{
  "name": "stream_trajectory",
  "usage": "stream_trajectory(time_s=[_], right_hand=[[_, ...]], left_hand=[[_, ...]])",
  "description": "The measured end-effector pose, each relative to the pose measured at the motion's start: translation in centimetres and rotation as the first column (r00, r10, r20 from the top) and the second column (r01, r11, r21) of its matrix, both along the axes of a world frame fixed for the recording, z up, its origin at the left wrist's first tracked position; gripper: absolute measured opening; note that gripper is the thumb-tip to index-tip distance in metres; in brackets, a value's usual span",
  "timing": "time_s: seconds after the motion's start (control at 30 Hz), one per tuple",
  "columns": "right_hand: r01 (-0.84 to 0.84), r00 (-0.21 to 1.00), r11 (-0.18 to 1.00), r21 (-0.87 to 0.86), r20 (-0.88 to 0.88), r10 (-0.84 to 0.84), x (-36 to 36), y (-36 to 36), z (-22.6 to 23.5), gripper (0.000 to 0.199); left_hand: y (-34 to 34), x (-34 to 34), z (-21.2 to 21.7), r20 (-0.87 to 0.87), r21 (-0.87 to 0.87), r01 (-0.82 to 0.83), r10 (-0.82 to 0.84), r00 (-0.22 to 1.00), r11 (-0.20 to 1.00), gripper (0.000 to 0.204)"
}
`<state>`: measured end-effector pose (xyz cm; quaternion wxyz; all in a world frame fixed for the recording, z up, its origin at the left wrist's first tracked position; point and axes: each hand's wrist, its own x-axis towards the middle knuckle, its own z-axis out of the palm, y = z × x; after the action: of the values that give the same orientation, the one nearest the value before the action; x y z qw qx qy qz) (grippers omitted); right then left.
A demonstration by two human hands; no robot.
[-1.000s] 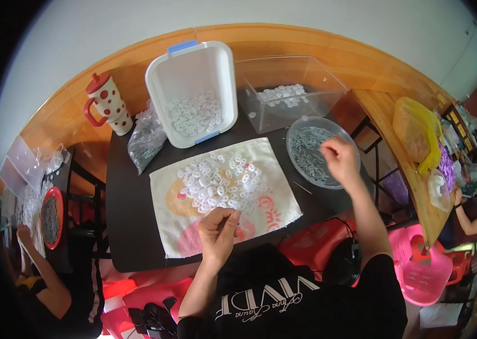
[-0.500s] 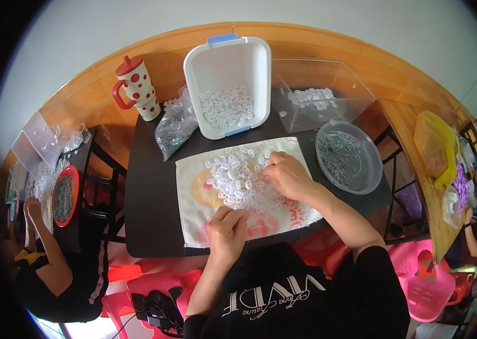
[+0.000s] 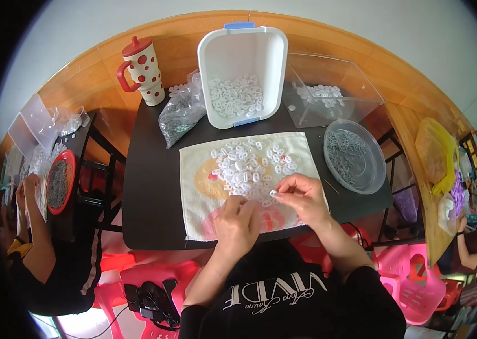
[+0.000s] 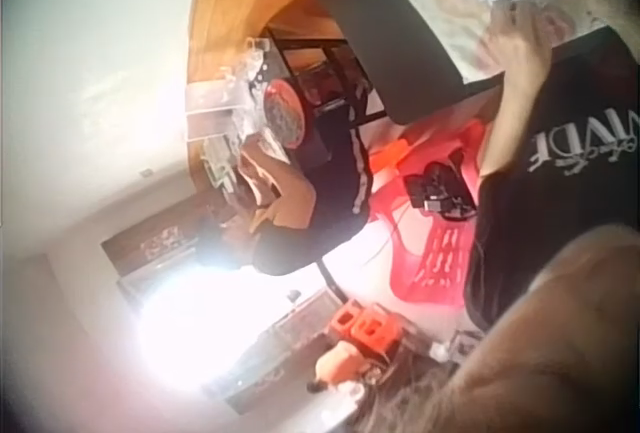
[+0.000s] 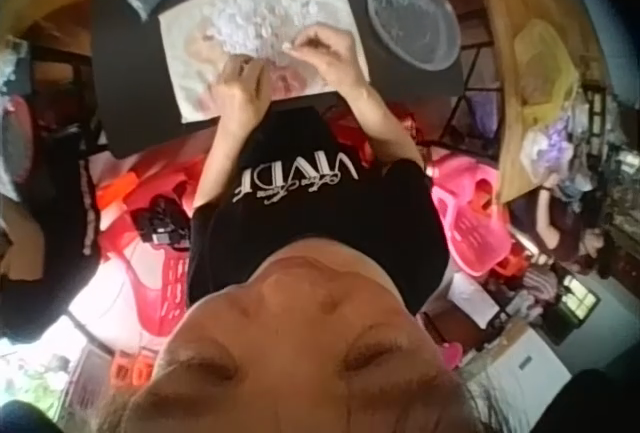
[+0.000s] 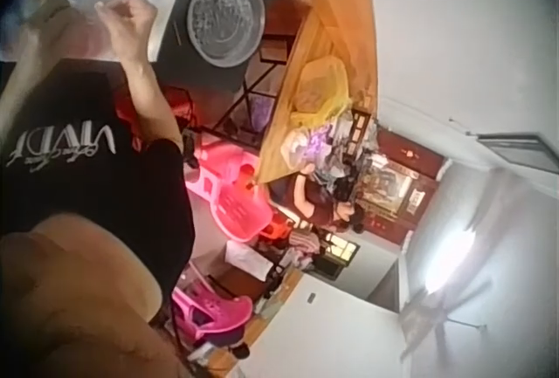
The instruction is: Assembling small white plastic pieces at a table.
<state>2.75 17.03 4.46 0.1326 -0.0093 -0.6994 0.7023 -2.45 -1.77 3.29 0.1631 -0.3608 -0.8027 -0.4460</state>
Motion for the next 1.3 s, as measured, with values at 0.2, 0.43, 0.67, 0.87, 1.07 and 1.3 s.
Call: stream_trajectory(time_s=[0.2, 0.43, 0.67, 0.87, 1.07, 1.3], right_hand=[[0.108, 0.976, 0.993, -0.047, -0.183, -0.115, 1.6, -3.1, -0.2, 0.014], [0.154, 0.952, 0.983, -0.104, -0.250, -0.176, 1.9, -4.1, 0.0, 0.015], [0.192, 0.927, 0.980, -0.044, -0.321, -0.196, 2.0, -4.1, 0.2, 0.016], [0.234, 0.918, 0.969, 0.073, -0.345, -0.196, 2.1, -4.1, 0.5, 0.015], [0.300, 0.872, 0.913, 0.277, -0.467, -0.145, 2.1, -3.5, 1.3, 0.013], [0.314, 0.874, 0.945, 0.091, -0.416, -0.250, 2.0, -4.0, 0.8, 0.015]], left_hand=[[0.1, 0.0, 0.5, 0.405, 0.386, 0.110, -0.276, 0.872, 0.916, 0.014], [0.8, 0.7, 0.0, 0.539, 0.693, 0.035, -0.550, 0.638, 0.720, 0.018], [1.1, 1.0, 0.3, 0.538, 0.722, 0.012, -0.573, 0.619, 0.691, 0.016], [1.0, 1.0, 0.2, 0.515, 0.724, 0.043, -0.581, 0.631, 0.689, 0.014], [1.2, 1.0, 0.2, 0.407, 0.657, 0.139, -0.505, 0.761, 0.741, 0.009], [1.6, 1.1, 0.3, 0.399, 0.574, 0.133, -0.418, 0.816, 0.808, 0.014]])
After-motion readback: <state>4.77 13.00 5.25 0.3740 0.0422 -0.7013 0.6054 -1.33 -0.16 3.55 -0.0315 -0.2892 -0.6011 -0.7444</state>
